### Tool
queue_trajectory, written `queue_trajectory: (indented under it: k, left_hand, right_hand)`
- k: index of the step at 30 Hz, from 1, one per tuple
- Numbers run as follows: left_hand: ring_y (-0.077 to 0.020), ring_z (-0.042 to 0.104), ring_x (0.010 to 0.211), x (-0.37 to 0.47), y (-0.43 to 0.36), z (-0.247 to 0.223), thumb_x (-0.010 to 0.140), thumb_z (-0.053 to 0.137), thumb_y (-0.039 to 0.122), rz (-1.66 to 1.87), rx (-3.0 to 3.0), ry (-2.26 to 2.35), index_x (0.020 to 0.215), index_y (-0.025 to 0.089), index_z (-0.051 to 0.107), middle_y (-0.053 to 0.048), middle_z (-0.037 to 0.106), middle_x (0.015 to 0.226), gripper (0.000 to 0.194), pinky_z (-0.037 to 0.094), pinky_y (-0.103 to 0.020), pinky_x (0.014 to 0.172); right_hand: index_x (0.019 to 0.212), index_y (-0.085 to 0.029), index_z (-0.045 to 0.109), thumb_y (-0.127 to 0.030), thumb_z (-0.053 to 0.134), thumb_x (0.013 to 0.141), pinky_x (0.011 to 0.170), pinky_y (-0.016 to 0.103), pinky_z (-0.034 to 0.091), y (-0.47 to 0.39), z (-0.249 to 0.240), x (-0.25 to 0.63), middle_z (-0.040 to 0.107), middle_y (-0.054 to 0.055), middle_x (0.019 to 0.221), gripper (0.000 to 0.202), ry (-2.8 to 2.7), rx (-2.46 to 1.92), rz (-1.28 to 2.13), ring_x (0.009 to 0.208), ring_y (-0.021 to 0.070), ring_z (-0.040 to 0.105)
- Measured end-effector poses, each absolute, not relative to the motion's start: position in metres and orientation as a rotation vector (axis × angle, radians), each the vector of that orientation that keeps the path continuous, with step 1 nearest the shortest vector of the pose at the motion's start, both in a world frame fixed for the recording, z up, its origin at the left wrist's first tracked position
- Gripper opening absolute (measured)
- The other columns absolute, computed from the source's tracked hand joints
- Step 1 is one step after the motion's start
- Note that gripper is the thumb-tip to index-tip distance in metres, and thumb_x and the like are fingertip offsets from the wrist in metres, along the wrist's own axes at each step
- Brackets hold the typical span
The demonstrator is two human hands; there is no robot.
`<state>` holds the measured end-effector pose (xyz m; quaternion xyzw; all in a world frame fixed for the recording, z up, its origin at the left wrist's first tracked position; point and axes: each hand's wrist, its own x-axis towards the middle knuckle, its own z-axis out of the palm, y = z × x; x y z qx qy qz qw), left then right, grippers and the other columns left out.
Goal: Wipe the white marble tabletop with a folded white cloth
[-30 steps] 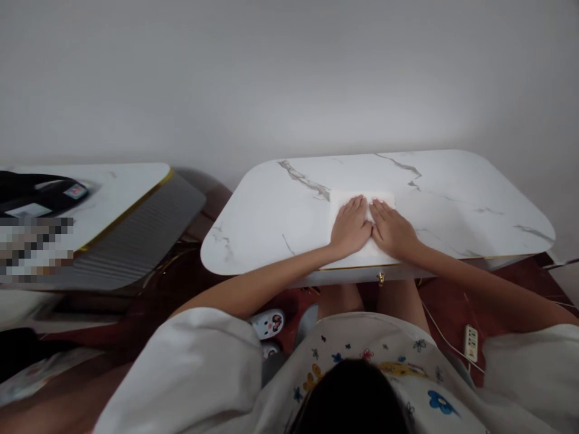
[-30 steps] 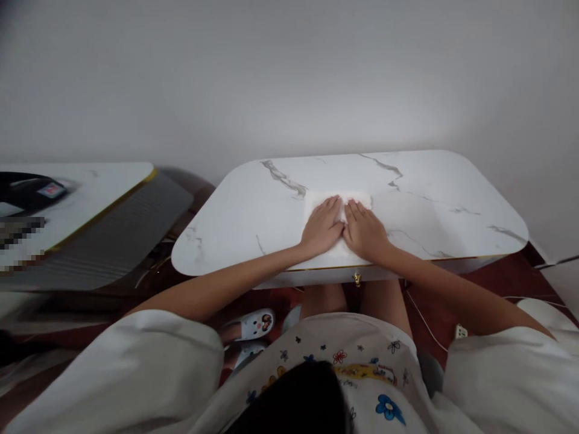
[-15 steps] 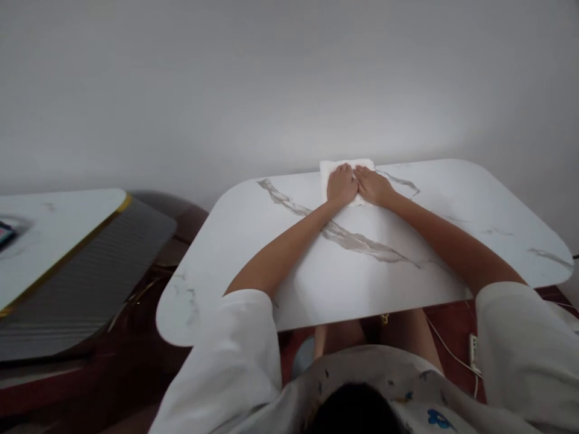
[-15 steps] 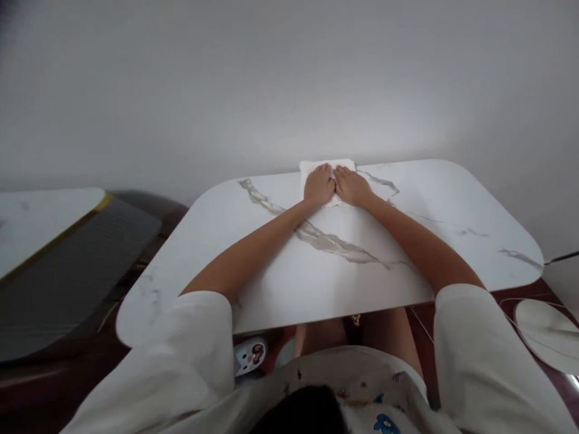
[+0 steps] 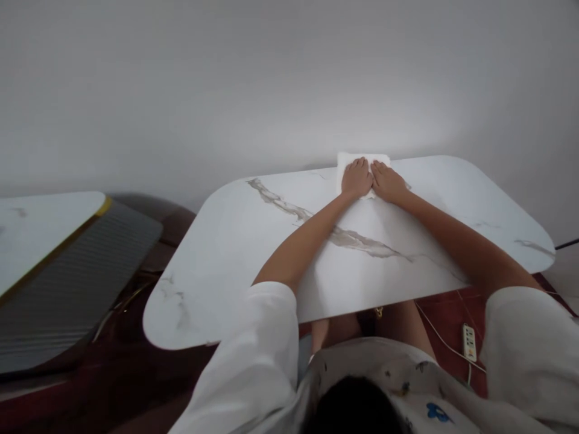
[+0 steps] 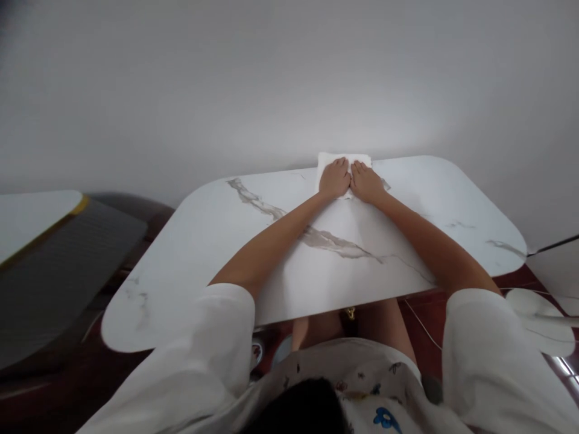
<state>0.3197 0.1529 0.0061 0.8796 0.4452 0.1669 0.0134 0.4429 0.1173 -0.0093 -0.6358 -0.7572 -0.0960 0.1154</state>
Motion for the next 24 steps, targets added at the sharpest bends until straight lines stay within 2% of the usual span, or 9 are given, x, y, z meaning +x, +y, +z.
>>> queue_trajectory:
  k: [5, 11, 18, 21, 24]
  left_hand:
    - [-0.0242, 0.033, 0.136, 0.306, 0.097, 0.008, 0.091, 0.031, 0.018, 0.471, 2.770, 1.338, 0.137, 0.003, 0.040, -0.015, 0.039, 0.147, 0.050, 0.026, -0.037, 0.112]
    - [-0.0287, 0.046, 0.119, 0.259, 0.010, 0.021, 0.088, 0.039, 0.021, 0.356, 2.857, 1.274, 0.125, 0.003, 0.050, -0.017, 0.054, 0.127, 0.043, 0.036, -0.040, 0.103]
    - [-0.0300, 0.035, 0.130, 0.257, -0.062, 0.019, 0.088, 0.045, 0.030, 0.410, 2.794, 1.169, 0.132, 0.004, 0.042, -0.018, 0.041, 0.141, 0.051, 0.028, -0.041, 0.110]
    - [-0.0296, 0.033, 0.133, 0.284, -0.062, 0.018, 0.088, 0.045, 0.032, 0.405, 2.771, 1.114, 0.134, 0.004, 0.039, -0.018, 0.038, 0.144, 0.054, 0.027, -0.041, 0.111]
    - [-0.0285, 0.033, 0.133, 0.317, -0.042, 0.015, 0.090, 0.042, 0.031, 0.469, 2.781, 1.089, 0.135, 0.004, 0.040, -0.018, 0.039, 0.144, 0.052, 0.025, -0.041, 0.112]
  right_hand:
    - [0.140, 0.003, 0.036, -0.031, 0.017, 0.095, 0.109, 0.049, 0.029, 0.057, -0.013, 0.434, 0.036, 0.021, 0.148, 0.059, -2.222, -1.808, -0.270, 0.136, 0.0321, 0.033]
    - [0.141, -0.004, 0.037, -0.028, 0.027, 0.094, 0.112, 0.046, 0.029, -0.032, -0.009, 0.407, 0.038, 0.016, 0.148, 0.054, -2.327, -1.670, -0.219, 0.138, 0.0284, 0.031]
    - [0.147, -0.012, 0.028, -0.029, 0.028, 0.095, 0.113, 0.047, 0.030, -0.111, -0.011, 0.424, 0.034, 0.011, 0.151, 0.055, -2.357, -1.567, -0.197, 0.141, 0.0244, 0.026]
    - [0.148, -0.016, 0.027, -0.031, 0.026, 0.095, 0.113, 0.045, 0.031, -0.113, -0.011, 0.453, 0.034, 0.009, 0.151, 0.055, -2.345, -1.594, -0.198, 0.140, 0.0226, 0.027]
    - [0.146, -0.014, 0.031, -0.030, 0.026, 0.095, 0.114, 0.045, 0.030, -0.093, -0.012, 0.481, 0.036, 0.009, 0.150, 0.054, -2.293, -1.657, -0.213, 0.139, 0.0228, 0.029]
